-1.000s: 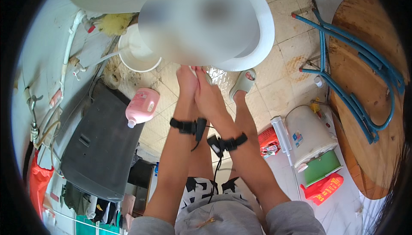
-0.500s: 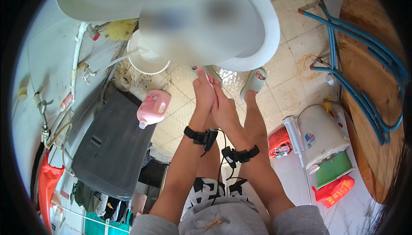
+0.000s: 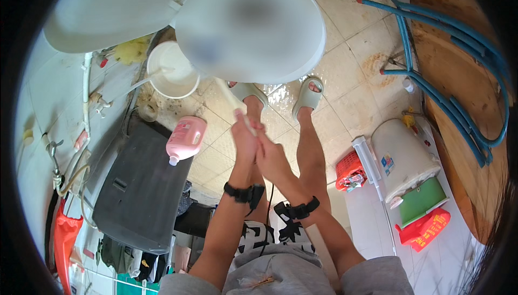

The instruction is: The user is cleaning a toilet using a toilet brush and water.

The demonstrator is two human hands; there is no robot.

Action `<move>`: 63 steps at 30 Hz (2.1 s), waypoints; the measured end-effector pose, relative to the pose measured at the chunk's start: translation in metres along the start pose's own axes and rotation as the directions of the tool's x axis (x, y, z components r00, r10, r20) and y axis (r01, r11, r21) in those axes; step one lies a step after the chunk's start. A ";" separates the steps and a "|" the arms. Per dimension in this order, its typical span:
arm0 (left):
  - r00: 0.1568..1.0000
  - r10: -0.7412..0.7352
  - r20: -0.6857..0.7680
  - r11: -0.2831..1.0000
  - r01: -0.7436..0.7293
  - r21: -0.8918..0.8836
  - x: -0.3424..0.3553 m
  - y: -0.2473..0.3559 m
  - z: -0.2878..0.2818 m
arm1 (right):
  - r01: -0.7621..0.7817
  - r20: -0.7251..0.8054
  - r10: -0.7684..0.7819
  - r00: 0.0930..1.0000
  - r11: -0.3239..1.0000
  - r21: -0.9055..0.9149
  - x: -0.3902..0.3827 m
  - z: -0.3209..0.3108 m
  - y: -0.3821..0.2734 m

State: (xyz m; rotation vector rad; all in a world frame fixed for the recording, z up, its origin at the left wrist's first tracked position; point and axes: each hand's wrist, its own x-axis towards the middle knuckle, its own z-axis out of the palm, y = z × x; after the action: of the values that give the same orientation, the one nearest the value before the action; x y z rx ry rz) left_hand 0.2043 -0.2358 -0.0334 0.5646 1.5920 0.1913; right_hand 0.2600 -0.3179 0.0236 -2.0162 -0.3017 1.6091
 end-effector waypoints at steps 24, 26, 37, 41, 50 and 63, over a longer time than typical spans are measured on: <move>0.987 -0.084 0.140 0.957 0.119 -0.265 0.040 0.071 0.061 | 0.079 -0.066 -0.091 0.994 0.984 -0.158 0.058 -0.051 -0.088; 0.987 -0.038 0.156 0.942 0.088 -0.325 0.064 0.084 0.059 | 0.179 -0.104 -0.195 0.975 0.973 -0.149 0.075 -0.045 -0.105; 0.987 -0.066 0.146 0.988 0.085 -0.130 0.047 0.102 0.054 | 0.135 -0.058 -0.134 0.989 0.991 -0.001 0.087 -0.032 -0.082; 1.000 -0.023 0.021 1.000 0.023 -0.013 0.085 0.140 0.037 | 0.277 -0.055 -0.273 0.960 0.957 0.083 0.121 -0.019 -0.111; 0.960 0.013 0.280 0.999 0.000 -0.046 0.027 0.076 0.034 | 0.029 -0.014 -0.026 1.000 0.917 0.399 0.051 -0.031 -0.052; 0.967 -0.095 0.235 0.995 0.089 0.036 0.012 0.024 0.033 | -0.107 -0.078 0.202 0.976 0.764 0.636 0.000 -0.090 0.052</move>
State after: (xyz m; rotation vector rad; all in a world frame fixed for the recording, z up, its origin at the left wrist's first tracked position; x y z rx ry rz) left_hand 0.2420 -0.2162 -0.0375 0.5114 1.3866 0.0318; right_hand 0.3376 -0.3851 0.0085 -1.6305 0.4300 1.3913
